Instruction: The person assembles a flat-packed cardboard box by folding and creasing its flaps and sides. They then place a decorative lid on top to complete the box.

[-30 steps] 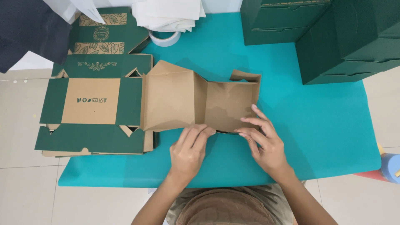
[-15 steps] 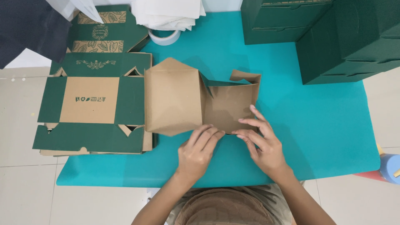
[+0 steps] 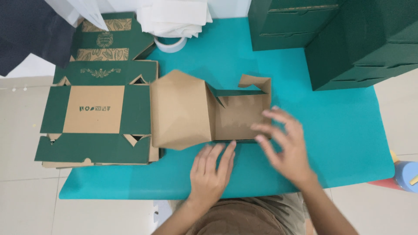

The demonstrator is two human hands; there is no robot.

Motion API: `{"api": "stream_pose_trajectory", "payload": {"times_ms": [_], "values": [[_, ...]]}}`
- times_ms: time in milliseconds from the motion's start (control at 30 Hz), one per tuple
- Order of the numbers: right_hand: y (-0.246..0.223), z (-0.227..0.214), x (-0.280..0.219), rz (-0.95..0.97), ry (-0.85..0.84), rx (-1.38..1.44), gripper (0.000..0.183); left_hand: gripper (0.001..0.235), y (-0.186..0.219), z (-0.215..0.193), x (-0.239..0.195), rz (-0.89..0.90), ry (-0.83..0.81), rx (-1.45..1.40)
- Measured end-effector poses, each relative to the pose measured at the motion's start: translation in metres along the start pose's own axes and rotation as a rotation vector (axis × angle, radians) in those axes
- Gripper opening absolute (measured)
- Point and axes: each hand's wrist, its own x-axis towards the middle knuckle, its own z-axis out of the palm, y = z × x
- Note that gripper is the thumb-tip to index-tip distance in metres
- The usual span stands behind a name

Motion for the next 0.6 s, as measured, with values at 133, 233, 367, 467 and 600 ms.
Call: {"api": "stream_pose_trajectory", "payload": {"times_ms": [133,233,367,467,600], "values": [[0.045,-0.014,0.036,0.127,0.019,0.118,0.039,0.031,0.016,-0.009,-0.014,-0.241,-0.167,-0.638],[0.088,-0.004,0.063,0.229,-0.103,0.305,0.048,0.041,0.015,-0.008,-0.018,-0.551,-0.420,-1.094],[0.089,-0.008,0.069,0.483,-0.383,0.574,0.057,0.047,-0.002,0.000,-0.017,-0.710,-0.404,-1.163],[0.067,-0.022,0.049,0.516,-0.442,0.497,0.058,0.054,-0.022,0.000,-0.005,-0.679,-0.430,-1.025],[0.052,-0.017,-0.009,0.505,-0.393,0.438,0.057,0.062,-0.051,0.000,0.014,-0.554,-0.480,-0.761]]}}
